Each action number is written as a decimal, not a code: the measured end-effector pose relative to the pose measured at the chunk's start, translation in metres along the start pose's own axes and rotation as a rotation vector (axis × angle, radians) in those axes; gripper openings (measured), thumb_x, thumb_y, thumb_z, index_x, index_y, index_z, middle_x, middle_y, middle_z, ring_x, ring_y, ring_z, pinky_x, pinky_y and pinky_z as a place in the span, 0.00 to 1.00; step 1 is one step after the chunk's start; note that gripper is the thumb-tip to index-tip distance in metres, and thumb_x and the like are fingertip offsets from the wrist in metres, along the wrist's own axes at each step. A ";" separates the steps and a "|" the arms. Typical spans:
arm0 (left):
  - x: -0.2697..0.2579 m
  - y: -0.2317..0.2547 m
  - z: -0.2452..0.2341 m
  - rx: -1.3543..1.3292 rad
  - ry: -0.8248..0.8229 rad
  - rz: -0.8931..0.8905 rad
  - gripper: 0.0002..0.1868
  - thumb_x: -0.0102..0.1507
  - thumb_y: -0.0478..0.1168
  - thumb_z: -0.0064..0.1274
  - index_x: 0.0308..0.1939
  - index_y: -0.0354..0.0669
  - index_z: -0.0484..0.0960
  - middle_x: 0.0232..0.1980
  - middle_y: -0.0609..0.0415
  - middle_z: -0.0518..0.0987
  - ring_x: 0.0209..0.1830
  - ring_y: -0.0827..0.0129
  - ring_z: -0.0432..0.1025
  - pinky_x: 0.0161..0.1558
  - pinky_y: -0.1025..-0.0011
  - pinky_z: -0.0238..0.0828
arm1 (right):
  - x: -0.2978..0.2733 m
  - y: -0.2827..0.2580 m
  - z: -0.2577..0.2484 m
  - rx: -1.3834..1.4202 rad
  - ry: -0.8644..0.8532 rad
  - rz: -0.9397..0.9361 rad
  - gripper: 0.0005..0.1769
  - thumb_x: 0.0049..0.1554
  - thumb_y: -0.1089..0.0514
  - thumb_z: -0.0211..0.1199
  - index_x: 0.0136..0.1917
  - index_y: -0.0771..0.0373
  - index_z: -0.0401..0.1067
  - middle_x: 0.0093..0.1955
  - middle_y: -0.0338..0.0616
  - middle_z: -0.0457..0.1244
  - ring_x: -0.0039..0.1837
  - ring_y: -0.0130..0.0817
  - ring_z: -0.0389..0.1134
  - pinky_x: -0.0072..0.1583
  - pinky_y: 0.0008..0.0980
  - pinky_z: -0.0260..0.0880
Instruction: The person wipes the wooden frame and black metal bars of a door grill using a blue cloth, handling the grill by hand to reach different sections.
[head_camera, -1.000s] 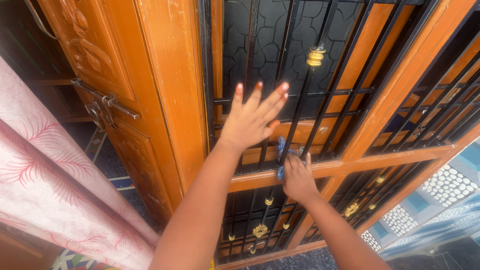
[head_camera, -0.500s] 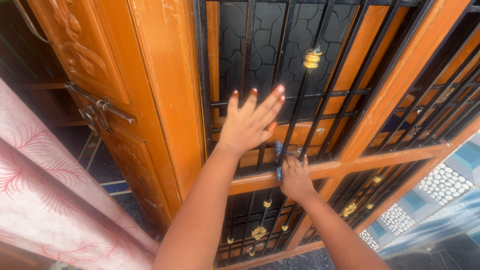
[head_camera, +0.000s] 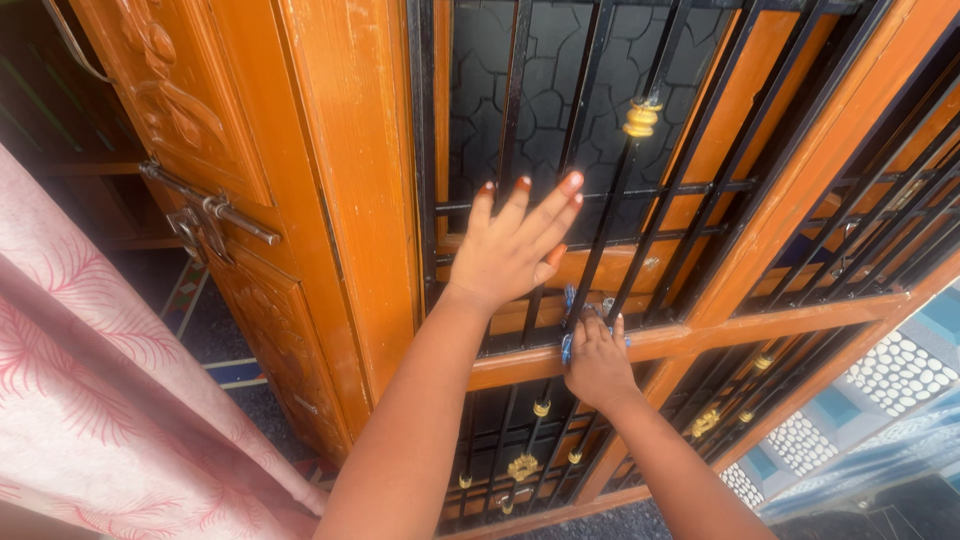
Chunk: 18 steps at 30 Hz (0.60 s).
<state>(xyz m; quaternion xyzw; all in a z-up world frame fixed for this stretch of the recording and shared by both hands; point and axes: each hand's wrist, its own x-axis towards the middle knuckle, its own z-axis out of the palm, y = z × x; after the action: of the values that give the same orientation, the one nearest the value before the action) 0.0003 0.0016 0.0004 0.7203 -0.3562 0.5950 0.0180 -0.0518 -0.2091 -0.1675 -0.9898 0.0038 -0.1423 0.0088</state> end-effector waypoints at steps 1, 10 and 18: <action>-0.001 0.001 0.000 -0.002 -0.003 0.000 0.31 0.66 0.53 0.54 0.72 0.54 0.73 0.84 0.63 0.54 0.66 0.57 0.68 0.65 0.44 0.63 | -0.005 0.002 0.002 0.023 0.088 -0.056 0.40 0.50 0.62 0.60 0.74 0.72 0.52 0.78 0.61 0.47 0.80 0.54 0.44 0.77 0.61 0.33; -0.001 0.000 0.001 -0.010 -0.005 0.008 0.28 0.67 0.53 0.53 0.71 0.55 0.74 0.83 0.63 0.54 0.67 0.58 0.67 0.65 0.45 0.62 | -0.067 0.002 -0.033 0.381 0.099 0.075 0.25 0.51 0.67 0.56 0.61 0.58 0.75 0.59 0.53 0.69 0.61 0.48 0.70 0.63 0.43 0.71; -0.002 0.002 0.001 -0.002 -0.018 -0.002 0.28 0.67 0.54 0.52 0.70 0.56 0.75 0.83 0.64 0.55 0.67 0.59 0.67 0.65 0.45 0.62 | -0.009 -0.029 -0.083 0.457 0.015 -0.044 0.23 0.47 0.63 0.64 0.58 0.63 0.77 0.50 0.55 0.70 0.49 0.45 0.74 0.55 0.40 0.73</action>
<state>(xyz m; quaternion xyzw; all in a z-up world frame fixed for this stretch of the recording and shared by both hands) 0.0004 0.0004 -0.0023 0.7260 -0.3565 0.5879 0.0160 -0.0836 -0.1812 -0.0901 -0.9608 -0.0498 -0.1471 0.2296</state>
